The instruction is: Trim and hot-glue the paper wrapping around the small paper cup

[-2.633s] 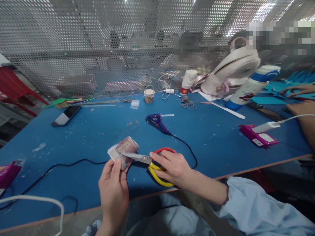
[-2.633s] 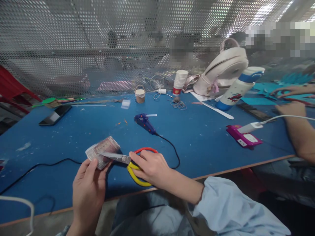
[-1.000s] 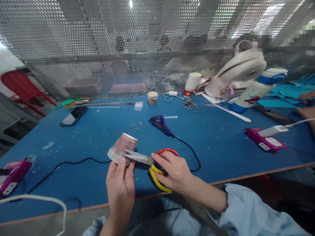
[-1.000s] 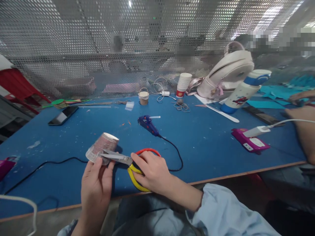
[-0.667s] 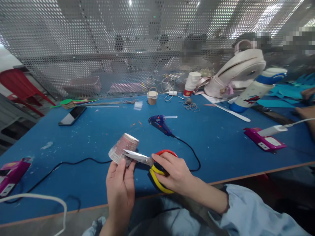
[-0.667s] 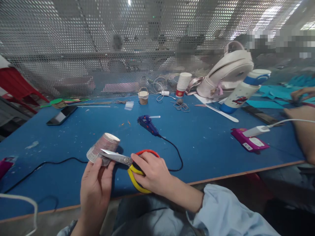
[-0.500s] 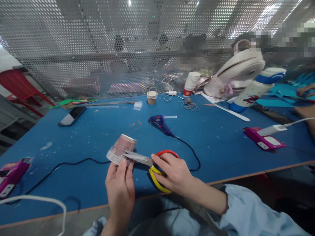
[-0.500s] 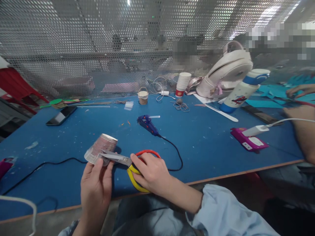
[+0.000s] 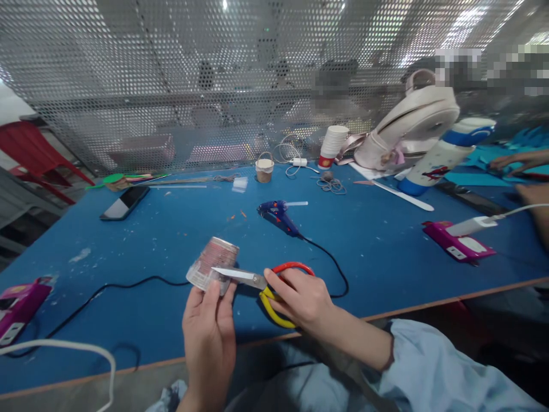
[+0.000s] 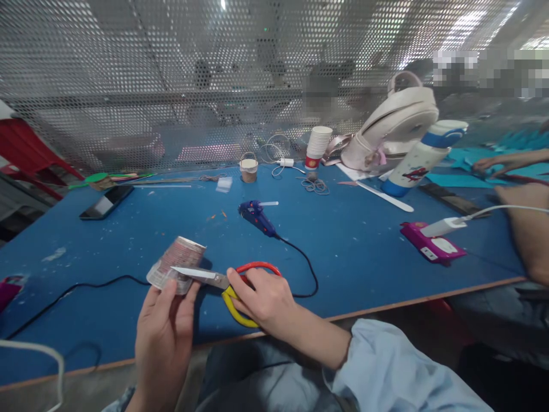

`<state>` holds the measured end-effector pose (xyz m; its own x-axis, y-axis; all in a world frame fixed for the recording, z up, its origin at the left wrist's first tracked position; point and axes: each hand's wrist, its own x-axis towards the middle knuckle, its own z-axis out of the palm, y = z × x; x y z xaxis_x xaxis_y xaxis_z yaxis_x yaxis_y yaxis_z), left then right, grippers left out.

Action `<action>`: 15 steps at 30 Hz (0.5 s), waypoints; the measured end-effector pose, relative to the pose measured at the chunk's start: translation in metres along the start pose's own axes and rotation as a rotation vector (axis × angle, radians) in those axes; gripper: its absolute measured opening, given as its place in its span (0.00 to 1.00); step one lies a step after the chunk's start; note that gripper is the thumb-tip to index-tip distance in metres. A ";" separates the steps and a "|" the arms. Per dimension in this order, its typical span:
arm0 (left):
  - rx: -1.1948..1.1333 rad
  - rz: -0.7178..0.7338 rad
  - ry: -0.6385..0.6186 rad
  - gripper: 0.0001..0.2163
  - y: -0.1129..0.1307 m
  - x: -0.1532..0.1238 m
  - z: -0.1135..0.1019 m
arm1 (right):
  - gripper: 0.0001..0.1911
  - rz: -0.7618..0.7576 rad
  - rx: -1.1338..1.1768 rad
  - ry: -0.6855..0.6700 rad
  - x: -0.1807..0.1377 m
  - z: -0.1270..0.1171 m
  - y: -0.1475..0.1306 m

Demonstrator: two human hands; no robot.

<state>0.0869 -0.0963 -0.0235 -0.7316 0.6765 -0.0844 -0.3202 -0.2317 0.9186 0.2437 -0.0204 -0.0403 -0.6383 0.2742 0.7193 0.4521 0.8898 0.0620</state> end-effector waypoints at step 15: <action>0.271 0.345 -0.112 0.14 -0.013 0.014 -0.015 | 0.16 0.366 0.486 0.011 0.003 0.000 0.000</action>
<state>0.0720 -0.0947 -0.0426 -0.6936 0.6666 0.2730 0.1109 -0.2756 0.9549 0.2415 -0.0197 -0.0377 -0.4879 0.5921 0.6414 0.3028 0.8040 -0.5118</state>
